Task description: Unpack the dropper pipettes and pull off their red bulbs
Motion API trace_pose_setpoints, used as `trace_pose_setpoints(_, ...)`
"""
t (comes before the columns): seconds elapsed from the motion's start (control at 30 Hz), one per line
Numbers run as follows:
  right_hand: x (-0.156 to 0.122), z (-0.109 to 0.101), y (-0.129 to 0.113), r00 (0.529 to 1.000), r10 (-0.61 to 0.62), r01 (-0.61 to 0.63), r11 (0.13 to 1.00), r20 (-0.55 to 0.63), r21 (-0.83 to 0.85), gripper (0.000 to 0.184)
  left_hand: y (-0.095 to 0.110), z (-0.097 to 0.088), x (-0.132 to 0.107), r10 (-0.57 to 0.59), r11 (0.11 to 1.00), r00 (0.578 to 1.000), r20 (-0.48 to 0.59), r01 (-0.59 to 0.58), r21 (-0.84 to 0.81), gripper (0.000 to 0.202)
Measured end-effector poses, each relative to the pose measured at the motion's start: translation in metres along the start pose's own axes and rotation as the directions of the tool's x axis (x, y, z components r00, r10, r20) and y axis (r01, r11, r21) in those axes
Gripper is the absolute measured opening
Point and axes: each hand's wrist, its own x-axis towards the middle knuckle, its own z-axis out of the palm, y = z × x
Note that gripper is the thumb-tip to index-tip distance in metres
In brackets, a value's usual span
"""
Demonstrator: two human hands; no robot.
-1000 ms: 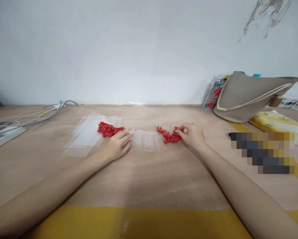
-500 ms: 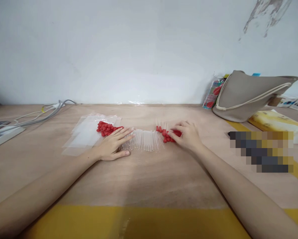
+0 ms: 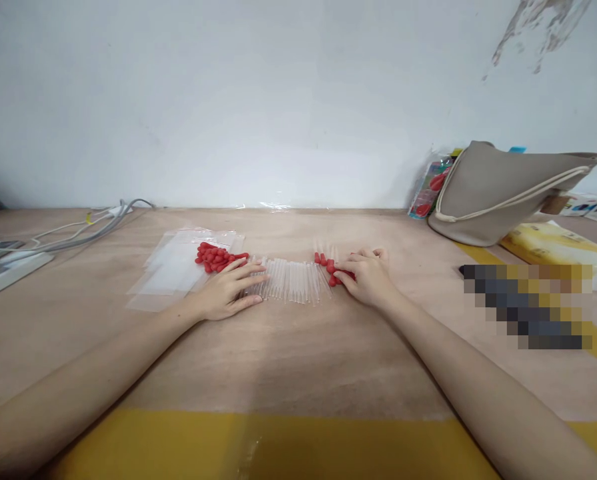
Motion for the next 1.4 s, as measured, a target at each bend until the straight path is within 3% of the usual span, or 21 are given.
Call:
trace_pose_setpoints(0.13, -0.001, 0.002, 0.000, 0.998, -0.038, 0.036, 0.998, -0.050, -0.043, 0.018, 0.000, 0.000, -0.001, -0.005, 1.000, 1.000, -0.014, 0.004, -0.011, 0.039)
trace_pose_setpoints(0.4, 0.001, -0.002, -0.004, 0.969, -0.234, 0.204, 0.935, -0.073, -0.289, 0.020, 0.003, 0.000, -0.001, 0.011, 1.000, 0.996, -0.094, -0.011, 0.003, 0.042)
trace_pose_setpoints(0.63, 0.001, -0.002, -0.006, 0.972, -0.209, 0.158, 0.918, -0.104, -0.364, 0.020, 0.002, 0.000, -0.002, 0.034, 0.998, 0.992, -0.119, -0.028, 0.051, 0.040)
trace_pose_setpoints(0.77, 0.000, -0.006, -0.004, 0.948, -0.100, 0.005, 0.953, -0.301, -0.302, 0.024, 0.005, 0.002, -0.001, 0.021, 0.993, 0.982, -0.190, 0.002, 0.121, 0.039)
trace_pose_setpoints(0.87, 0.000, -0.009, -0.013, 0.915, -0.017, -0.054, 0.985, -0.404, -0.164, 0.022, 0.011, 0.003, 0.005, -0.013, 0.984, 0.961, -0.277, 0.061, 0.165, 0.038)
trace_pose_setpoints(1.0, -0.002, -0.004, -0.038, 0.914, -0.045, 0.077, 0.995, -0.404, 0.064, 0.022, 0.024, 0.005, 0.015, -0.017, 0.960, 0.930, -0.368, 0.118, 0.254, 0.039)
trace_pose_setpoints(1.17, -0.006, 0.006, -0.067, 0.900, -0.199, 0.298, 0.931, -0.389, 0.212, 0.025, 0.033, 0.005, 0.018, 0.065, 0.932, 0.935, -0.347, 0.067, 0.355, 0.036)
trace_pose_setpoints(1.4, -0.006, 0.003, -0.081, 0.912, -0.241, 0.322, 0.922, -0.332, 0.214, 0.022, 0.038, 0.007, 0.018, 0.143, 0.942, 0.931, -0.337, -0.024, 0.334, 0.019)
